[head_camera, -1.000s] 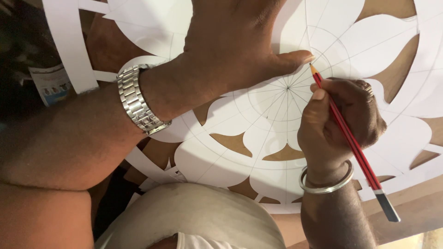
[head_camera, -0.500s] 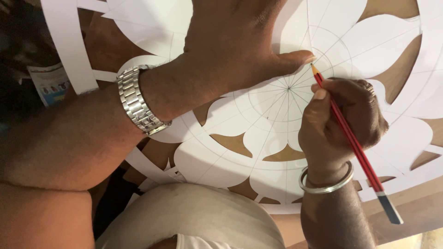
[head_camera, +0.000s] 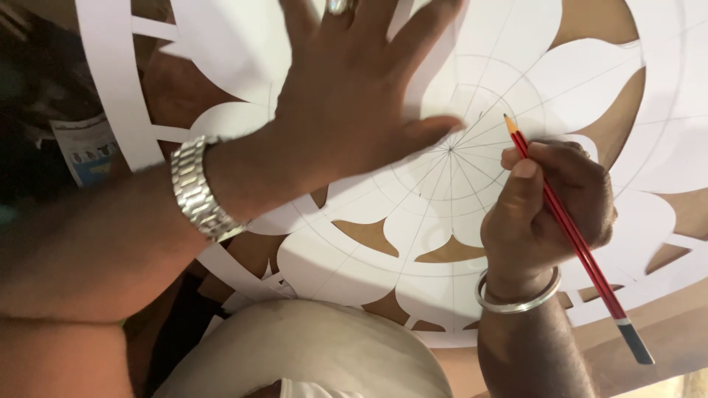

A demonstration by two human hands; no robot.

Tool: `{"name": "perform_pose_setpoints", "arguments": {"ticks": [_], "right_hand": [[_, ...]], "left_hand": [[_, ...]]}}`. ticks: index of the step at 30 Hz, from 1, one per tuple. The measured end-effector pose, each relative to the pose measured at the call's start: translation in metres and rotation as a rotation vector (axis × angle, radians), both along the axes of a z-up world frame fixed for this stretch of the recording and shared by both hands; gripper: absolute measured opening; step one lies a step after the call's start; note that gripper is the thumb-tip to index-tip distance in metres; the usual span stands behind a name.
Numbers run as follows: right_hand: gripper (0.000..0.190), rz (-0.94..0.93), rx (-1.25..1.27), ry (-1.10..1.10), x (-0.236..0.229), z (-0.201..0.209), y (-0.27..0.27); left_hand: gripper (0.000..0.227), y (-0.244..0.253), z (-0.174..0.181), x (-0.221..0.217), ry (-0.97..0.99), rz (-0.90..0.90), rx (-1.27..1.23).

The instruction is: The recorder is tracing paper patterns onto a large circular template for a decorative design project.

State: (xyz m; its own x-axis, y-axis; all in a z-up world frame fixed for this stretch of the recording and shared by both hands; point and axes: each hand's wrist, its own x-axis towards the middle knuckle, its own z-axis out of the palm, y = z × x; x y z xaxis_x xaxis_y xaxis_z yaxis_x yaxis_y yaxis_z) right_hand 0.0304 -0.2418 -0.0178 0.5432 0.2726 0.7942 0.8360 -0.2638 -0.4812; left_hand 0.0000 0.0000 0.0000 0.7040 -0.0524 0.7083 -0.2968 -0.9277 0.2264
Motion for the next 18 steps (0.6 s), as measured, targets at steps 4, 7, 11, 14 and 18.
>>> {"name": "perform_pose_setpoints", "arguments": {"ticks": [4, 7, 11, 14, 18], "right_hand": [[0.026, 0.069, 0.078, 0.027, 0.001, -0.004, -0.001], [0.024, 0.081, 0.087, 0.023, 0.002, -0.006, -0.004], [0.023, 0.083, 0.129, 0.034, 0.003, -0.008, -0.005], [0.02, 0.108, 0.186, 0.023, 0.004, -0.006, 0.001], [0.019, 0.099, 0.172, -0.018, 0.003, -0.006, 0.003]], "left_hand": [[0.1, -0.002, -0.006, -0.025, 0.15, -0.057, 0.071], [0.102, -0.009, -0.022, -0.044, 0.227, -0.117, 0.116], [0.103, -0.014, -0.039, -0.066, 0.249, -0.21, 0.18], [0.102, -0.013, -0.044, -0.077, 0.281, -0.22, 0.218], [0.095, -0.007, -0.037, -0.077, 0.267, -0.181, 0.198]]}}
